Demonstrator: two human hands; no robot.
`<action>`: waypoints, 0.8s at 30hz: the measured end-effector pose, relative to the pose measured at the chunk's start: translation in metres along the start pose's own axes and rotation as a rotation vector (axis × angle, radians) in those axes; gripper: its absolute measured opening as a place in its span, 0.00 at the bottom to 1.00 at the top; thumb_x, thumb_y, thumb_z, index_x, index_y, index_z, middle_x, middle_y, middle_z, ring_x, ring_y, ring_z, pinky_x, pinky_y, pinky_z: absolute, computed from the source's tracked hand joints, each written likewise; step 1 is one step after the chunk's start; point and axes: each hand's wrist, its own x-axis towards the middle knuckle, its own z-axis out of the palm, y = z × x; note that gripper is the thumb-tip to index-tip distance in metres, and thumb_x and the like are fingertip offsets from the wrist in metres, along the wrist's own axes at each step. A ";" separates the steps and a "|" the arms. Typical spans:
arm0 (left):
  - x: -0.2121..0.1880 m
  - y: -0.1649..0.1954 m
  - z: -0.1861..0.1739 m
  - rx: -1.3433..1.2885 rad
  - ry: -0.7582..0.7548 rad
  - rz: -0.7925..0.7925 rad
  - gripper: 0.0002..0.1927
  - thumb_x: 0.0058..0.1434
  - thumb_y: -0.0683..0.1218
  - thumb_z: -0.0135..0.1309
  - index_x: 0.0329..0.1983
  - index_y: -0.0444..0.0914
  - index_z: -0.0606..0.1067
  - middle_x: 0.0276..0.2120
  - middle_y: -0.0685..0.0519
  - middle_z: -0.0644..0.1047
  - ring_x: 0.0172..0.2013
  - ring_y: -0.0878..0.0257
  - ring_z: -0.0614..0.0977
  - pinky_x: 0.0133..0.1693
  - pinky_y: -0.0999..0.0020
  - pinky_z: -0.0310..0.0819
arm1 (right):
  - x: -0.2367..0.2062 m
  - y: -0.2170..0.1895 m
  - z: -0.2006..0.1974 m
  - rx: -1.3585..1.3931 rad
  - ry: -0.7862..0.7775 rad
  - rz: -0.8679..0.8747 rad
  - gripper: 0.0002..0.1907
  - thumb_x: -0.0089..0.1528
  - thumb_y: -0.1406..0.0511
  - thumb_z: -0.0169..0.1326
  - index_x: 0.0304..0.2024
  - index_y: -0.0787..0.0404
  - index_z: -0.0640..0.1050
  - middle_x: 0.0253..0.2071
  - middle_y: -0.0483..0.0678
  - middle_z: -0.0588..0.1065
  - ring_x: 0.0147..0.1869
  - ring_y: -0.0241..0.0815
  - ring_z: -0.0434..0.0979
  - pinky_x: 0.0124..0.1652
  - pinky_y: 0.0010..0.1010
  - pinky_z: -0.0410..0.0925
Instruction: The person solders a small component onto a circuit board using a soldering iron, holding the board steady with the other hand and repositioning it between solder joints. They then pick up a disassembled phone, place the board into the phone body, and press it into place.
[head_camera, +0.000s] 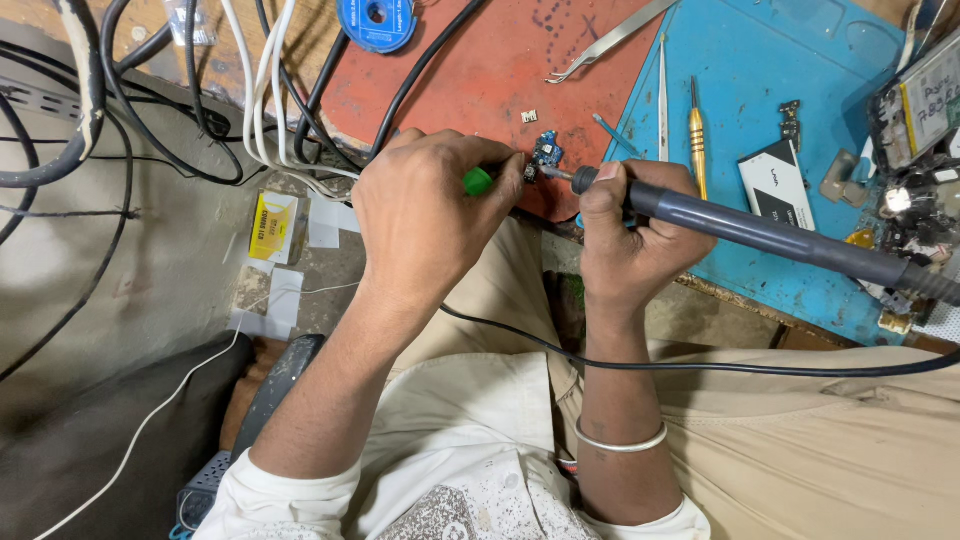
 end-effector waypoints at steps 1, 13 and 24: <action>0.000 0.000 0.000 -0.003 -0.003 0.002 0.08 0.60 0.53 0.66 0.35 0.44 0.86 0.27 0.54 0.81 0.29 0.53 0.79 0.31 0.58 0.71 | 0.000 0.000 0.000 0.008 0.010 0.006 0.12 0.71 0.65 0.62 0.38 0.67 0.75 0.26 0.43 0.72 0.28 0.28 0.66 0.30 0.19 0.61; -0.020 -0.020 -0.005 -0.284 0.049 0.070 0.07 0.61 0.45 0.68 0.37 0.38 0.83 0.30 0.52 0.80 0.31 0.56 0.79 0.37 0.63 0.72 | -0.001 -0.002 -0.001 0.096 0.057 0.063 0.11 0.73 0.65 0.56 0.42 0.68 0.74 0.28 0.51 0.78 0.28 0.31 0.75 0.30 0.20 0.65; -0.033 -0.024 -0.004 -0.365 0.145 0.028 0.05 0.62 0.40 0.68 0.38 0.36 0.82 0.30 0.52 0.79 0.31 0.62 0.80 0.37 0.68 0.73 | 0.013 -0.019 0.008 0.066 -0.053 0.028 0.07 0.75 0.71 0.54 0.56 0.64 0.74 0.46 0.52 0.79 0.48 0.38 0.80 0.46 0.26 0.75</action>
